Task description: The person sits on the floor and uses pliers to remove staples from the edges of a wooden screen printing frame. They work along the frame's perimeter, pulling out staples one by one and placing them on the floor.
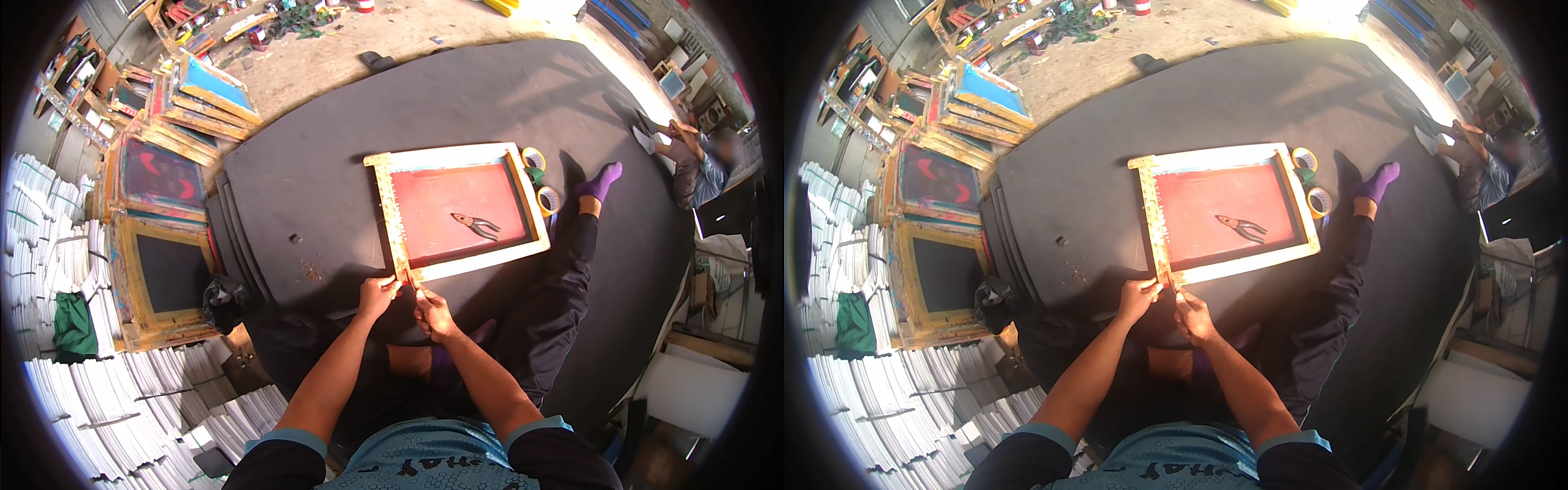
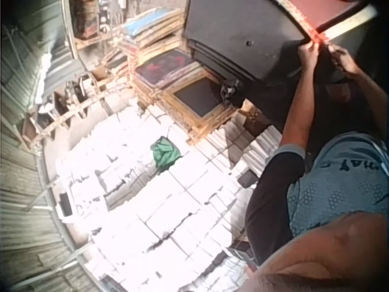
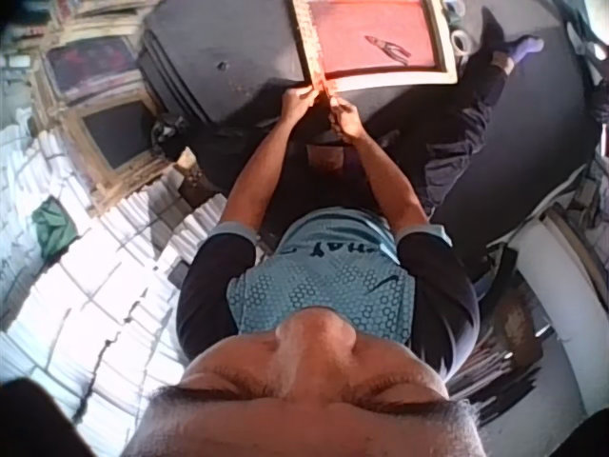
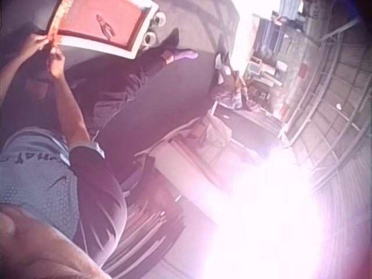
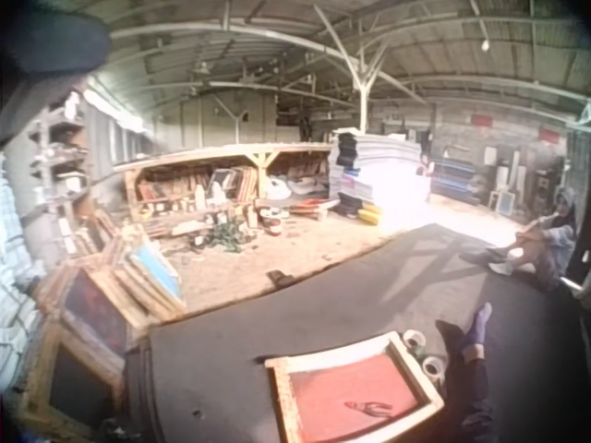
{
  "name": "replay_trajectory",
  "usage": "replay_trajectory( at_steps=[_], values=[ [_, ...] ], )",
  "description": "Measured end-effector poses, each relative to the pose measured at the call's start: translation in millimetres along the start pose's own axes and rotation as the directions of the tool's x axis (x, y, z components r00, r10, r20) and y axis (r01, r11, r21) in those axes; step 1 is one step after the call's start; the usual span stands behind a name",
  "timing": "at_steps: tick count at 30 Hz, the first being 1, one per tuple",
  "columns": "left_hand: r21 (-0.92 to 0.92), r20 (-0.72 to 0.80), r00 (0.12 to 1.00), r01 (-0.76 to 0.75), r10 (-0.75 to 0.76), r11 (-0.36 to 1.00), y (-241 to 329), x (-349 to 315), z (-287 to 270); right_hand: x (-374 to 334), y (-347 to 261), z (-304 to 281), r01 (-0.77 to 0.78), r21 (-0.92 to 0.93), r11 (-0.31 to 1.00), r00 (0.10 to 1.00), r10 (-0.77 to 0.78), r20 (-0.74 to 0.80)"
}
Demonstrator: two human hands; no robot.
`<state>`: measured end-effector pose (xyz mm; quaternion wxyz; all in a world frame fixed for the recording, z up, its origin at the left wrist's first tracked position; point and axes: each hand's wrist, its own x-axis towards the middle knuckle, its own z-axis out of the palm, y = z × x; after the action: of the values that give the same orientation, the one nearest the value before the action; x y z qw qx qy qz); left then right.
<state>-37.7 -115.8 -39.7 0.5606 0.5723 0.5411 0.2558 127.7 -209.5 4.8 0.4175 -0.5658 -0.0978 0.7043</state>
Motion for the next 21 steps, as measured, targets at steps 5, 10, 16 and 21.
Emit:
replay_trajectory(
  at_steps=[5, 10, 16, 21],
  values=[
    [-0.021, 0.011, 1.0, 0.014, -0.014, 1.0, 3.2, 0.0, -0.3, 0.1, -1.9, -0.3, 0.059, -0.067, 0.996, 0.998, -0.059, -0.002],
    [-0.083, -0.001, 0.999, 0.034, -0.034, 0.996, -1.1, -0.5, 1.4, 10.6, 14.4, -5.9, 0.269, -0.375, 0.887, 0.962, -0.268, 0.058],
    [-0.054, -0.012, 1.0, 0.004, -0.005, 0.999, -1.5, -1.9, 0.1, 0.8, -15.0, -14.1, -0.2, 0.292, 0.935, 0.958, 0.124, 0.258],
    [-0.096, -0.058, 0.998, 0.024, -0.029, 0.995, -1.9, -6.8, 6.8, -21.7, -30.0, -20.4, 0.114, -0.256, 0.96, 0.989, -0.085, 0.121]
  ],
)
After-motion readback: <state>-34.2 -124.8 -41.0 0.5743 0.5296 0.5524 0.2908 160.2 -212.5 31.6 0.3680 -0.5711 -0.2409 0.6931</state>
